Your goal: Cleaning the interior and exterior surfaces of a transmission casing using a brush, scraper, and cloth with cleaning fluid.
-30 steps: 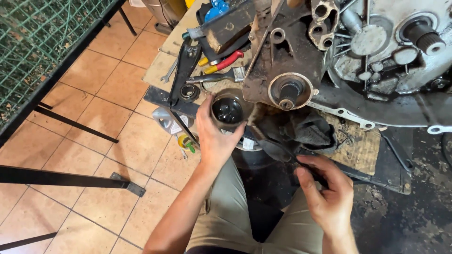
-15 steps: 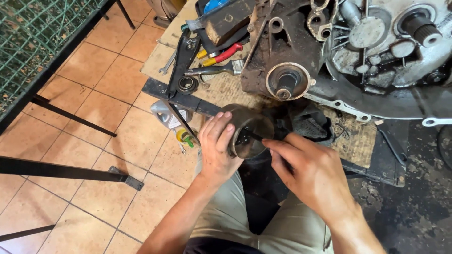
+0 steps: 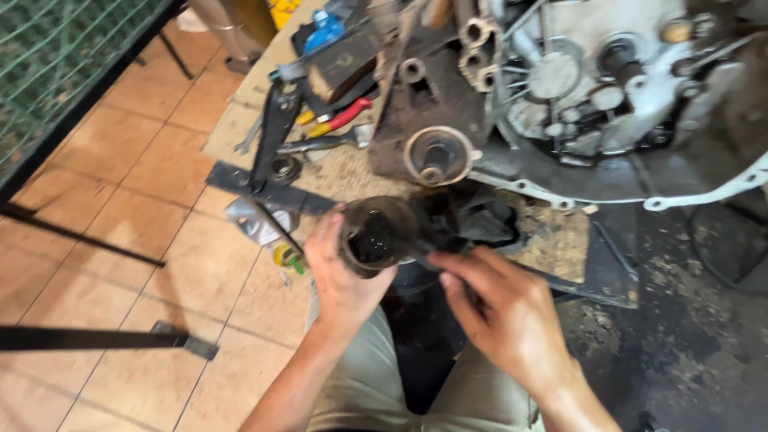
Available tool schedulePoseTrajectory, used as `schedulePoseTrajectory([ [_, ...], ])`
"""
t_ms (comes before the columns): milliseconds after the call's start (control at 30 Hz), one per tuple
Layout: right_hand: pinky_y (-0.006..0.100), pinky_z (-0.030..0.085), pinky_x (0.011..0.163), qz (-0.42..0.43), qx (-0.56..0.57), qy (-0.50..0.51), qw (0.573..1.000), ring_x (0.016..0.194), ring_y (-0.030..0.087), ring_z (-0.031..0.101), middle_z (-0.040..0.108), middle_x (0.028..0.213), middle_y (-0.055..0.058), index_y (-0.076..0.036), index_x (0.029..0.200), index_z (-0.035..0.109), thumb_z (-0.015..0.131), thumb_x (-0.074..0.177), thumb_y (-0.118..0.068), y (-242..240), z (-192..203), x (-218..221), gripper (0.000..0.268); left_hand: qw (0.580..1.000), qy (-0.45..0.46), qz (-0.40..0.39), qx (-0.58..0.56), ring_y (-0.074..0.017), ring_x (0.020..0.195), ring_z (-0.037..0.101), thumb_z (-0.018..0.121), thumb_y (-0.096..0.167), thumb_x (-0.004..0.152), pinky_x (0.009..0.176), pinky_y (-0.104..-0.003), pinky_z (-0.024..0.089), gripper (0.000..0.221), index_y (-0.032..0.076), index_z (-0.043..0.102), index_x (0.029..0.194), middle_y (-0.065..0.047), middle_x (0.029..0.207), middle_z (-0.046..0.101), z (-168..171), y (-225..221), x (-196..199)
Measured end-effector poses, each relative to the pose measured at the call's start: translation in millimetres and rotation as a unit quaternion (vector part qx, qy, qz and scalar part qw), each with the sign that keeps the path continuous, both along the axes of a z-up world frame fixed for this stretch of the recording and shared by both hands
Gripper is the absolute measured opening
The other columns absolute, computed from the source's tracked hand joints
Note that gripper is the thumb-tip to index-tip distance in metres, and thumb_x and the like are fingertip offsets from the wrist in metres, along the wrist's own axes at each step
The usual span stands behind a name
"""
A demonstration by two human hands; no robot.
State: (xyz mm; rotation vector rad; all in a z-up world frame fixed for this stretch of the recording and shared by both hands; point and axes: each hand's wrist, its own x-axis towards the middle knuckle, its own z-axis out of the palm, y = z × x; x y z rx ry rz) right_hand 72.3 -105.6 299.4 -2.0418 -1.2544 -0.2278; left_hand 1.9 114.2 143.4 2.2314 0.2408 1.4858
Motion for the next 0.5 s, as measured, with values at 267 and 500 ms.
schedulePoseTrajectory([
  [267, 0.034, 0.056, 0.064, -0.017, 0.016, 0.074, 0.997, 0.055, 0.018, 0.062, 0.075, 0.111, 0.002, -0.017, 0.140, 0.079, 0.064, 0.114, -0.021, 0.2, -35.4, 0.1, 0.031, 0.998, 0.027, 0.046, -0.032, -0.0447, 0.149, 0.060, 0.110, 0.025, 0.080, 0.133, -0.055, 0.046, 0.116, 0.001, 0.038, 0.168, -0.025, 0.160, 0.060, -8.6, -0.2, 9.2],
  [500, 0.038, 0.057, 0.061, 0.000, -0.029, 0.100, 0.995, 0.067, 0.021, 0.069, 0.066, 0.101, 0.001, -0.020, 0.141, 0.078, 0.062, 0.115, -0.022, 5.4, -31.1, 6.0, 0.031, 0.999, 0.028, 0.040, -0.004, -0.0458, 0.149, 0.058, 0.110, 0.026, 0.079, 0.133, -0.057, 0.045, 0.118, 0.001, 0.037, 0.169, -0.029, 0.160, 0.058, -3.2, 7.0, 9.9],
])
